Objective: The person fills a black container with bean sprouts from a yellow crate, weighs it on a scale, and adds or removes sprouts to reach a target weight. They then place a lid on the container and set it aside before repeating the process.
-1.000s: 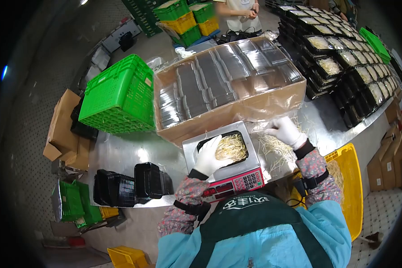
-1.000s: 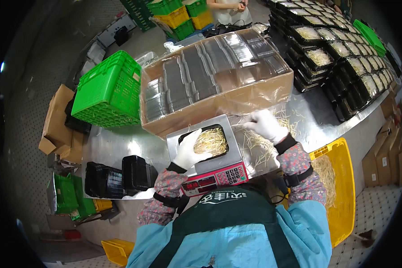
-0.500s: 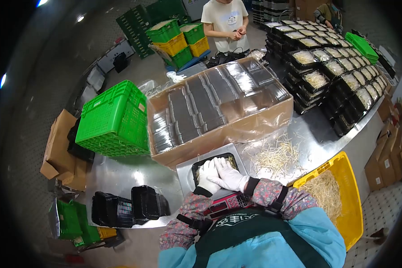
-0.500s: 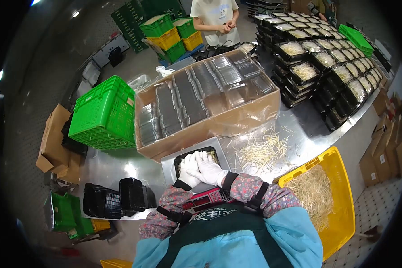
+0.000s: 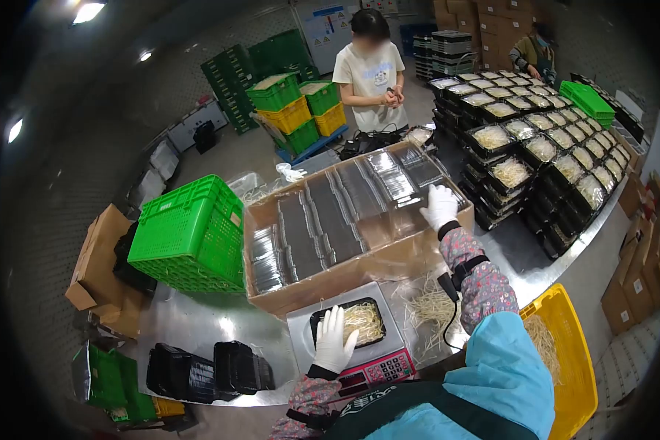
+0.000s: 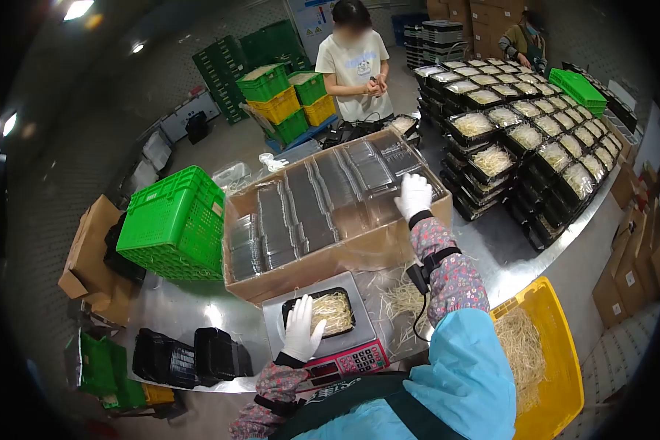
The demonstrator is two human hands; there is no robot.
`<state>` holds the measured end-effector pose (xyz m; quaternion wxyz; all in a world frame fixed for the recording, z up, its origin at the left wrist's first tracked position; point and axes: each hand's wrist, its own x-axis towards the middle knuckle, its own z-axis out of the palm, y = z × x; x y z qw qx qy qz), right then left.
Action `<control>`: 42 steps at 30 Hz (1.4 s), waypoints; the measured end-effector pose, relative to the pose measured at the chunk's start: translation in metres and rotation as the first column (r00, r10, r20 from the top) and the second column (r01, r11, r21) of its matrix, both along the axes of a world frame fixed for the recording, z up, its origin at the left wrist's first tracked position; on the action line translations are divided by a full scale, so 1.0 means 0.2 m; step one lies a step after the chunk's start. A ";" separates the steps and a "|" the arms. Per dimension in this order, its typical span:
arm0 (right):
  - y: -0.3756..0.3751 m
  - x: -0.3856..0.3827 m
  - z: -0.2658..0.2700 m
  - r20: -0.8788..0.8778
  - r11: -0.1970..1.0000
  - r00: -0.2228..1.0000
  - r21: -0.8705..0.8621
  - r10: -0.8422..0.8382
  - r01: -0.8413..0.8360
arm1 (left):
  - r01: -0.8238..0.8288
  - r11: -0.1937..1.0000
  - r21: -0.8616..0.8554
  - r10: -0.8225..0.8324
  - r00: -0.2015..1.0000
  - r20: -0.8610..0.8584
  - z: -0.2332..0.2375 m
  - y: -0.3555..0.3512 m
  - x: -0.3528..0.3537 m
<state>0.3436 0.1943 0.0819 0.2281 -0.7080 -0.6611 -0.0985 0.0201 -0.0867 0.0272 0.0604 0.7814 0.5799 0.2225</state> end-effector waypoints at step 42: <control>-1.12 -0.55 0.35 -0.932 0.370 0.013 0.131 0.363 -0.920 | 0.048 0.998 -0.046 0.032 0.255 0.966 0.42 -0.16 -0.29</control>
